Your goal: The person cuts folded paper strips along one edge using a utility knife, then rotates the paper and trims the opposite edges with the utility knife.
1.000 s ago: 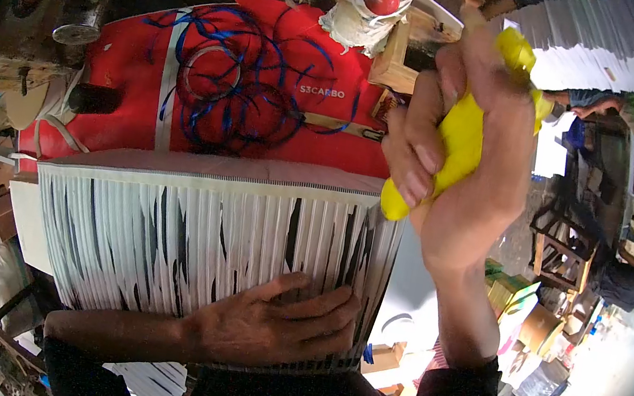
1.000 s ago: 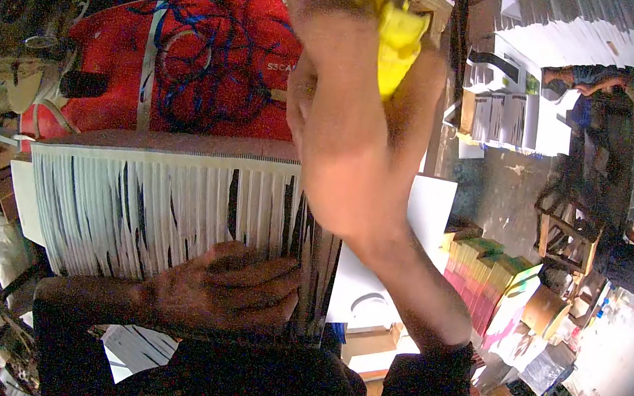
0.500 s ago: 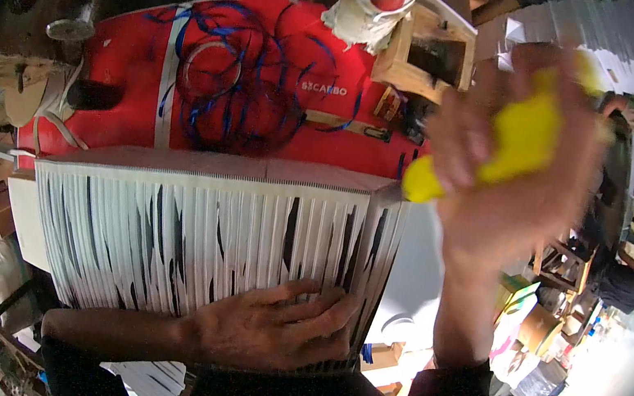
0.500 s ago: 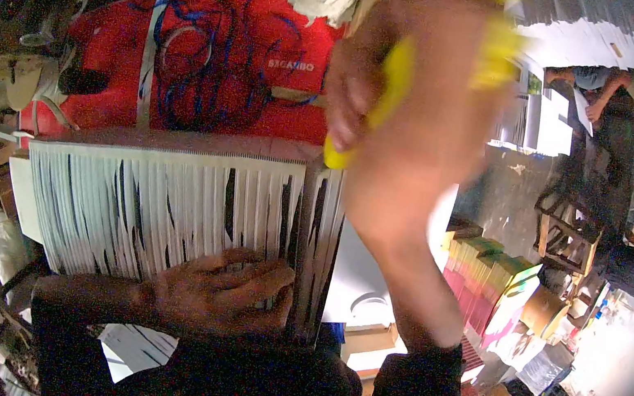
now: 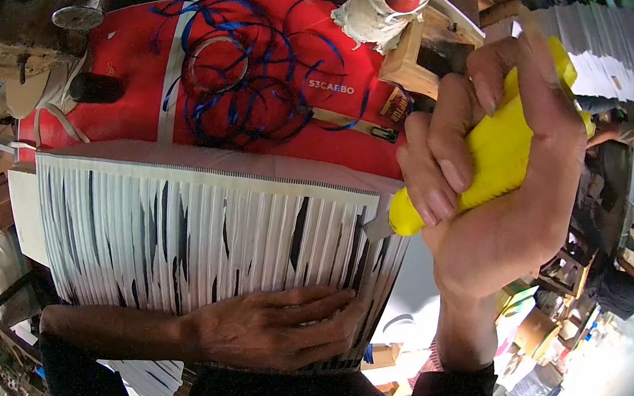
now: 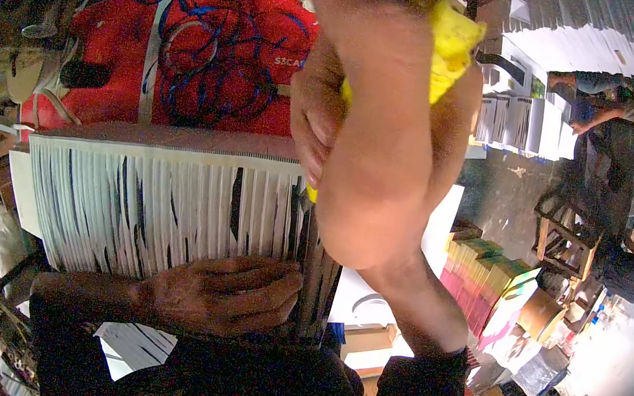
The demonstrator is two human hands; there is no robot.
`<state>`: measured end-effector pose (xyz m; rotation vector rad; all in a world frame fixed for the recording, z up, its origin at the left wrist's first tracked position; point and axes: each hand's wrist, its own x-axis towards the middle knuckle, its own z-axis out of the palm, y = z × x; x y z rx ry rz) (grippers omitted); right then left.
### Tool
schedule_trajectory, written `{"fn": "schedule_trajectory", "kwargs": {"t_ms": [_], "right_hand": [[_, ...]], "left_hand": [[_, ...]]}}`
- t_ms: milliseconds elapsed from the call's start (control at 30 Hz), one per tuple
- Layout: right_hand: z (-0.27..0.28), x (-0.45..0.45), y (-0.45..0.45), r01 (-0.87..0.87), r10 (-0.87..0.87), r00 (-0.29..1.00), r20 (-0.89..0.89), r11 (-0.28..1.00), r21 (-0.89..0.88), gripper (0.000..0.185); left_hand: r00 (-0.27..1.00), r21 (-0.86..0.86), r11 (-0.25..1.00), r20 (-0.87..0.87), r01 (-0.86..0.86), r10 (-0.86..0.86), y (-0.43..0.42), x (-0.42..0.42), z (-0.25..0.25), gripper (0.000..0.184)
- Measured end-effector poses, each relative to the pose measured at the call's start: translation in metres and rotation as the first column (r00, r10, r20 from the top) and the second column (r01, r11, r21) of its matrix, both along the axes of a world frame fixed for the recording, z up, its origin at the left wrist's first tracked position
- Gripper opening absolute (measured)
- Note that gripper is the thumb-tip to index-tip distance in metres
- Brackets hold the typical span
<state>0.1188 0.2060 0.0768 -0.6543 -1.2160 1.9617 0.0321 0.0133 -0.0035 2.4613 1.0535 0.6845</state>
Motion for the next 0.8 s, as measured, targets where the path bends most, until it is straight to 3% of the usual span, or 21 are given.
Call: {"fn": "schedule_trajectory", "kwargs": {"t_ms": [67,167,200,300,433,533,667,800], "right_hand": [[0.001,-0.002,0.000,-0.002,0.000,1.000,0.018,0.997,0.080,0.040],[0.002,-0.001,0.006,0.023,-0.025,1.000,-0.007,0.976,-0.215,0.040],[0.013,-0.007,0.005,0.047,-0.031,0.987,0.155,0.994,-0.098,0.039],[-0.002,-0.004,0.006,0.083,-0.082,0.997,0.004,0.995,-0.056,0.035],[-0.016,-0.005,0.005,0.009,-0.011,0.999,0.030,0.999,0.049,0.035],[-0.018,-0.005,0.003,0.068,-0.067,0.998,0.020,0.997,-0.047,0.033],[-0.020,-0.009,0.006,0.020,-0.025,0.999,0.024,0.980,0.196,0.042],[-0.053,-0.019,0.002,0.109,-0.275,0.926,0.259,0.851,0.513,0.020]], "left_hand": [[1.000,-0.002,1.000,0.020,0.003,-0.003,0.001,-0.001,-0.001,0.047],[1.000,0.002,1.000,0.015,0.008,-0.008,0.003,0.000,-0.001,0.046],[1.000,0.007,1.000,-0.012,0.009,-0.009,0.003,0.000,0.000,0.046],[1.000,-0.006,1.000,0.000,0.012,-0.012,0.004,-0.002,0.001,0.046],[1.000,-0.015,1.000,0.013,0.015,-0.014,0.003,-0.001,0.000,0.046],[0.999,-0.017,1.000,0.041,0.008,-0.007,0.003,-0.001,-0.001,0.046],[0.998,-0.031,0.999,0.054,0.014,-0.012,0.002,0.000,-0.004,0.046],[0.999,-0.054,0.998,0.038,0.017,-0.015,0.004,0.000,-0.003,0.044]]}}
